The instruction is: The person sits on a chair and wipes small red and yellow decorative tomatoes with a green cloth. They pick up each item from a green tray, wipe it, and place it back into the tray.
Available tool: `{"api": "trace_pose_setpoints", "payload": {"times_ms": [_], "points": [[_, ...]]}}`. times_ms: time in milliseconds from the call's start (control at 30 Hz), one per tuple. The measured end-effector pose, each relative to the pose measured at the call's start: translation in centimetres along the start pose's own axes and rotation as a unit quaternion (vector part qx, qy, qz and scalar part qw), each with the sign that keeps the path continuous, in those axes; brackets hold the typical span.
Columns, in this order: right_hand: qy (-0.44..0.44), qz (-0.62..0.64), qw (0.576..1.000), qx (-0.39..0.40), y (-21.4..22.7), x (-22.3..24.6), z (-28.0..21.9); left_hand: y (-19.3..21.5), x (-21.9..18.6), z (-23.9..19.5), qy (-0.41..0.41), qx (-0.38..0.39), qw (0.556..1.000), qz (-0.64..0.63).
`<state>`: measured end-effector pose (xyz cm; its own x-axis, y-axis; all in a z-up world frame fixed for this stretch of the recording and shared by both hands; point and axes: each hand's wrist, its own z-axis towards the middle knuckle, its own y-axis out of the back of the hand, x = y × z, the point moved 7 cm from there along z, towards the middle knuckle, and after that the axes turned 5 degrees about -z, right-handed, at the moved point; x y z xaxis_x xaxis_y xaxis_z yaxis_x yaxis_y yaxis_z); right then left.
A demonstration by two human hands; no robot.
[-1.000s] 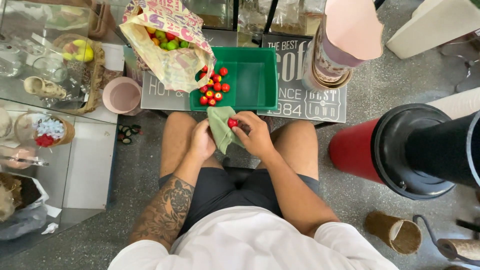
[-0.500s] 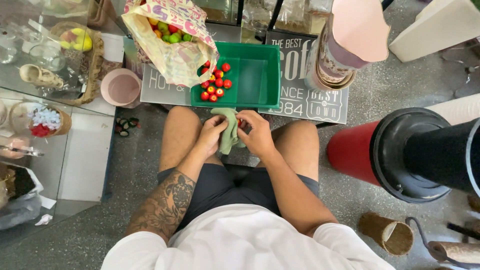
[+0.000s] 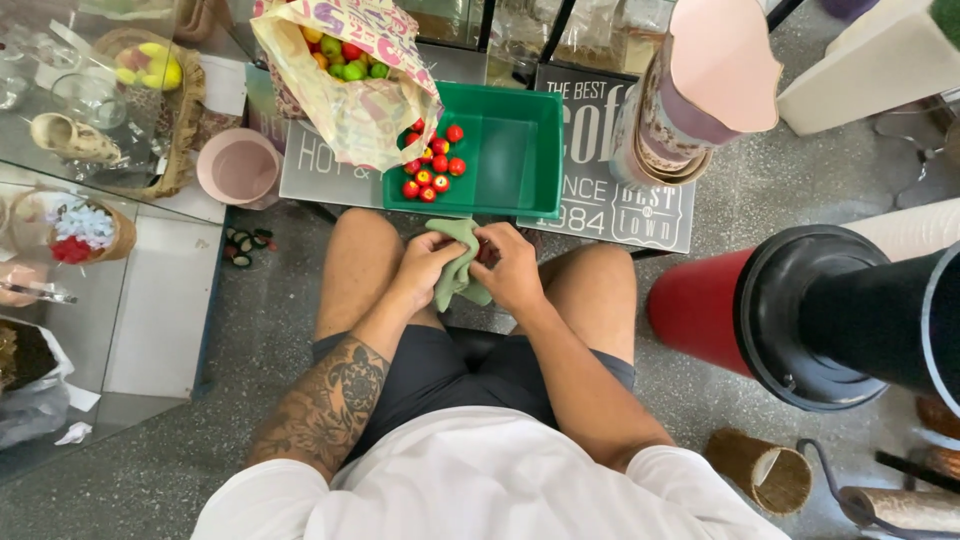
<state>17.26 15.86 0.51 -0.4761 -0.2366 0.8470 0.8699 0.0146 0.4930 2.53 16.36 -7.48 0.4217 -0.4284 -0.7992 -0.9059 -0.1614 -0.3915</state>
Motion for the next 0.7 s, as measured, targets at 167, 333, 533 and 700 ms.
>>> {"api": "trace_pose_setpoints", "payload": {"times_ms": [167, 333, 533, 700], "points": [[-0.002, -0.033, 0.999, 0.024, -0.7, 0.1, 0.3, 0.5, -0.1, 0.3, 0.014, -0.008, 1.0, -0.011], [-0.009, -0.025, 0.998, 0.051, -0.7, 1.4, 0.7, 2.4, 2.3, 2.2, 0.028, -0.041, 0.999, -0.018], [-0.094, 0.026, 0.995, -0.006, -0.4, -0.3, 0.4, 4.5, 5.8, 4.7, 0.014, -0.045, 0.999, 0.008], [-0.025, -0.064, 0.997, -0.027, -0.2, -1.3, 0.3, -0.2, 0.5, 0.4, 0.027, 0.029, 0.999, -0.001]]}}
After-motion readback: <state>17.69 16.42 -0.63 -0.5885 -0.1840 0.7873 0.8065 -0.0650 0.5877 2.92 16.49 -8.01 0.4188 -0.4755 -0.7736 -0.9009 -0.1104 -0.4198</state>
